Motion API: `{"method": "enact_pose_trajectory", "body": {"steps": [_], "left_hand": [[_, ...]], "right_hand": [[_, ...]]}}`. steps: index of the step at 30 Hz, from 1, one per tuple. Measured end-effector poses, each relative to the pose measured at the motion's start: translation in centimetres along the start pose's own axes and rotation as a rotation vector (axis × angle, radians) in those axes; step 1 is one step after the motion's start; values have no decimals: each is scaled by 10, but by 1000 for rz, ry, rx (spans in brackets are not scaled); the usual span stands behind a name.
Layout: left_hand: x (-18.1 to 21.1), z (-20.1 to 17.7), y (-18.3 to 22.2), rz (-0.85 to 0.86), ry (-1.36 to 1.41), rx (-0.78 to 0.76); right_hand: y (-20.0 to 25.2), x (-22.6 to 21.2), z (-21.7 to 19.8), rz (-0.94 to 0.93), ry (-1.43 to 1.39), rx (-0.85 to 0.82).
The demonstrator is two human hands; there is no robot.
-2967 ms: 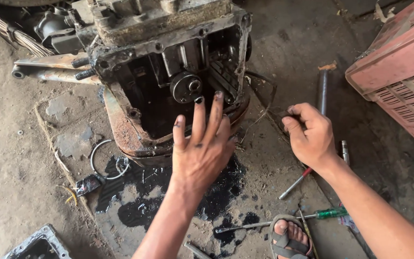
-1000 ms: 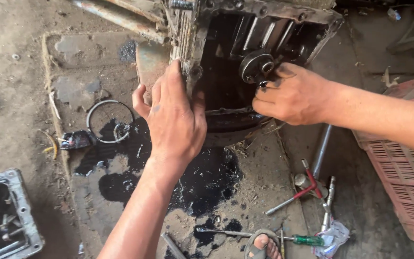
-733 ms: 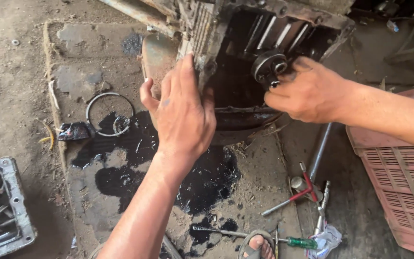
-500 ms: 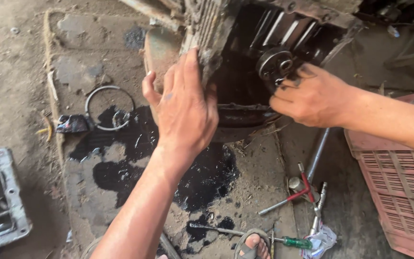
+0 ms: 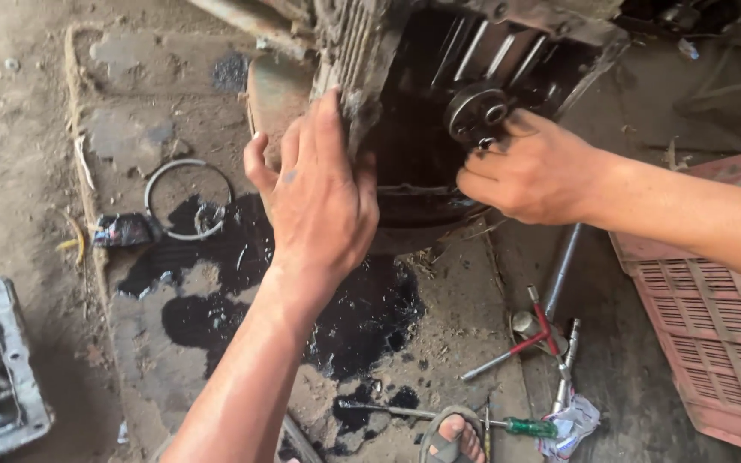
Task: Dismantling and cleaning internal components of a small engine or transmission housing.
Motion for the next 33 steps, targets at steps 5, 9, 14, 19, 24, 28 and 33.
{"method": "enact_pose_trajectory", "body": {"steps": [5, 9, 14, 19, 24, 28, 33], "left_hand": [[-3, 4, 1, 15, -40, 28], [0, 5, 0, 11, -34, 56], [0, 5, -2, 21, -36, 51], [2, 3, -5, 22, -36, 36], [0, 1, -3, -14, -30, -7], [1, -4, -8, 3, -36, -9], [-23, -13, -9, -45, 220, -224]], "right_hand": [[17, -1, 7, -5, 1, -77], [5, 1, 1, -18, 2, -17], [14, 3, -7, -8, 38, 27], [13, -3, 11, -13, 148, -81], [19, -3, -6, -51, 179, -43], [9, -3, 6, -54, 194, -6], [29, -4, 10, -47, 138, -126]]}}
Point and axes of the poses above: each hand's wrist, its own y-axis away from the middle knuckle, its own z-axis out of the palm, x = y × z, the point moved 1 cm from there along -y, towards the middle knuckle, and after that the axes turned 14 degrees about -z, right-handed, at the moved point
